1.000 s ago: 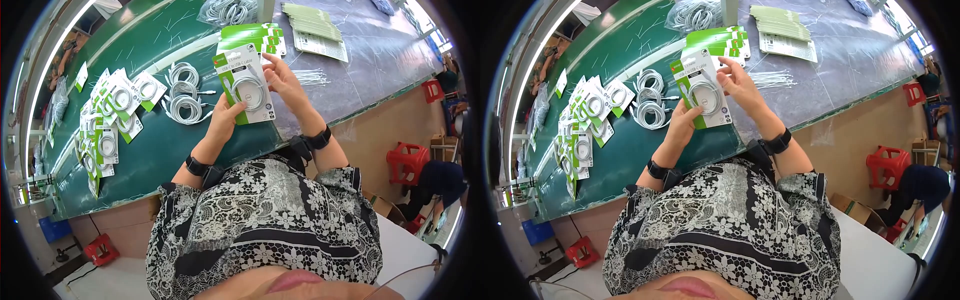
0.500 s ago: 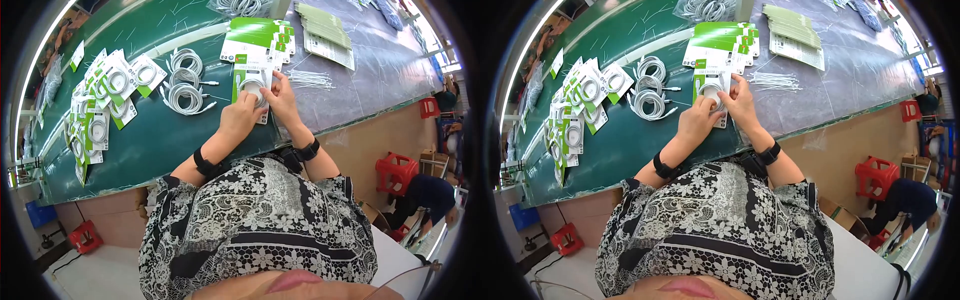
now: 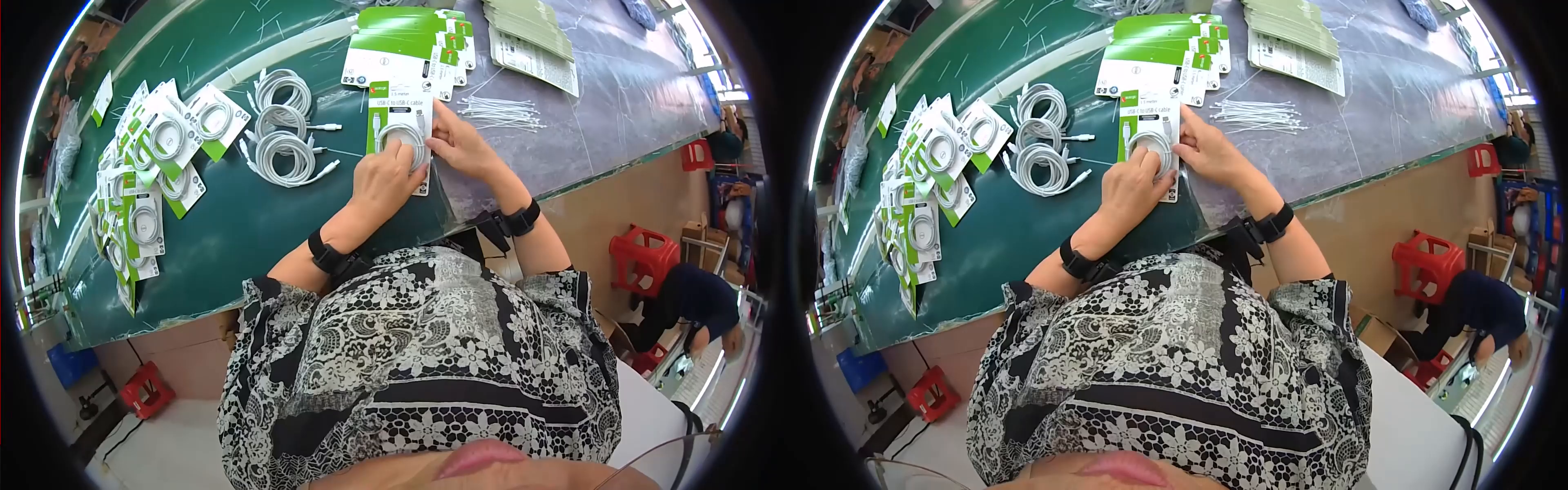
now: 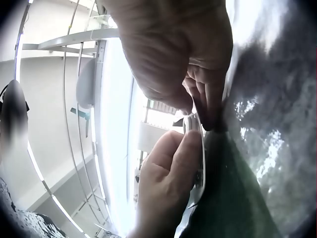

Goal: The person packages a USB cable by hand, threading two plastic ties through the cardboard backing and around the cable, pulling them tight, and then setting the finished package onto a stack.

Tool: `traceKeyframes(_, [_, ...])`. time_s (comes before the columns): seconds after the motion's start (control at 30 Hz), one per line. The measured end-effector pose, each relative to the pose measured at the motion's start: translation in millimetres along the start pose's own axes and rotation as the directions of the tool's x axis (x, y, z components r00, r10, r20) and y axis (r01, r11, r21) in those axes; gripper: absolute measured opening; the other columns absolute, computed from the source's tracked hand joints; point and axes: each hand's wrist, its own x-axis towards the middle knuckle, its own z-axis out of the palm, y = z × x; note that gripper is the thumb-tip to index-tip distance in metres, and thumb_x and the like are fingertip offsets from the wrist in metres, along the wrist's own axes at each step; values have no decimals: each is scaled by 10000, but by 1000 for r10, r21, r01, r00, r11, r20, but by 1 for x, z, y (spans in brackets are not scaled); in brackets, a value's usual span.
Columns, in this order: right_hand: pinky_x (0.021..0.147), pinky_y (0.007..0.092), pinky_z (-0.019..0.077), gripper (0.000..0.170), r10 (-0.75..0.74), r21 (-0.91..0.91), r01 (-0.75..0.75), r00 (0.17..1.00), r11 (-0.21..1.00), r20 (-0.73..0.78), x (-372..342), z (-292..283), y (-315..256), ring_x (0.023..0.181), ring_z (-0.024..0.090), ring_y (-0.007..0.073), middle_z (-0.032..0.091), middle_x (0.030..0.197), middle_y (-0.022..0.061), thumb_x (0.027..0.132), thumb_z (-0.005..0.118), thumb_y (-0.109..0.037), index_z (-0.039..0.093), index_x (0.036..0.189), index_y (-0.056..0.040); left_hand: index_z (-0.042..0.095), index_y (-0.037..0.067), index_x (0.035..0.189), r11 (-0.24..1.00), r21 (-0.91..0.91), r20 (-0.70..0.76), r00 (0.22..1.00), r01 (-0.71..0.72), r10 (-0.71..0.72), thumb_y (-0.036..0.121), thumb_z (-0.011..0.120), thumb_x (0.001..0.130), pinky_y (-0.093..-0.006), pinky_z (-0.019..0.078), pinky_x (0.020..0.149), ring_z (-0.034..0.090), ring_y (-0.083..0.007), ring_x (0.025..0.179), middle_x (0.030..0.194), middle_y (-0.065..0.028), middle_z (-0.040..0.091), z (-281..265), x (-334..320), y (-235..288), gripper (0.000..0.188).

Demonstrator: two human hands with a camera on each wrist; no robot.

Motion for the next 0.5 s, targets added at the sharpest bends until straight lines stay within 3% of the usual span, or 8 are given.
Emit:
traceKeyframes(0.03, [727,245,483,653,5,-1,-5,1000,1000,-4,-1,0,-3,845,595,108,610,986,94,839,608,26,299,1413,9,499,75,762,1000,19,-5,1000,-4,4,239,705,739,-362,458,494,572,-268,555,743,-94,521,1,0,0,265])
traceKeyframes(0.13, [769,304,497,557,-119,-465,18,975,885,-190,-5,1,-31,895,617,216,587,1030,138,794,651,7,432,1306,-12,499,82,756,999,50,-19,1000,6,-5,231,700,744,-353,454,496,572,-256,553,739,-80,516,4,-1,-1,251])
traceKeyframes(0.17, [769,304,497,557,-112,-465,14,976,885,-184,-6,2,-33,895,617,216,587,1030,138,794,651,7,432,1306,-12,502,86,758,999,52,-24,1000,-14,15,230,698,748,-350,453,495,572,-249,553,734,-75,511,4,-1,-2,244])
traceKeyframes(0.27, [807,374,497,440,-278,-751,178,961,635,-8,-7,3,-35,964,584,336,543,1076,173,746,691,-33,510,1147,-22,507,93,761,997,55,-39,998,-51,53,228,693,758,-343,450,493,574,-235,554,725,-63,502,2,0,-3,230])
traceKeyframes(0.5, [807,407,493,406,-219,-817,137,976,560,14,-6,8,-45,983,556,372,512,1101,188,721,716,-88,509,1065,-26,536,108,788,994,19,-45,993,-106,107,209,669,779,-332,444,507,578,-212,565,730,-46,490,1,-1,-6,168])
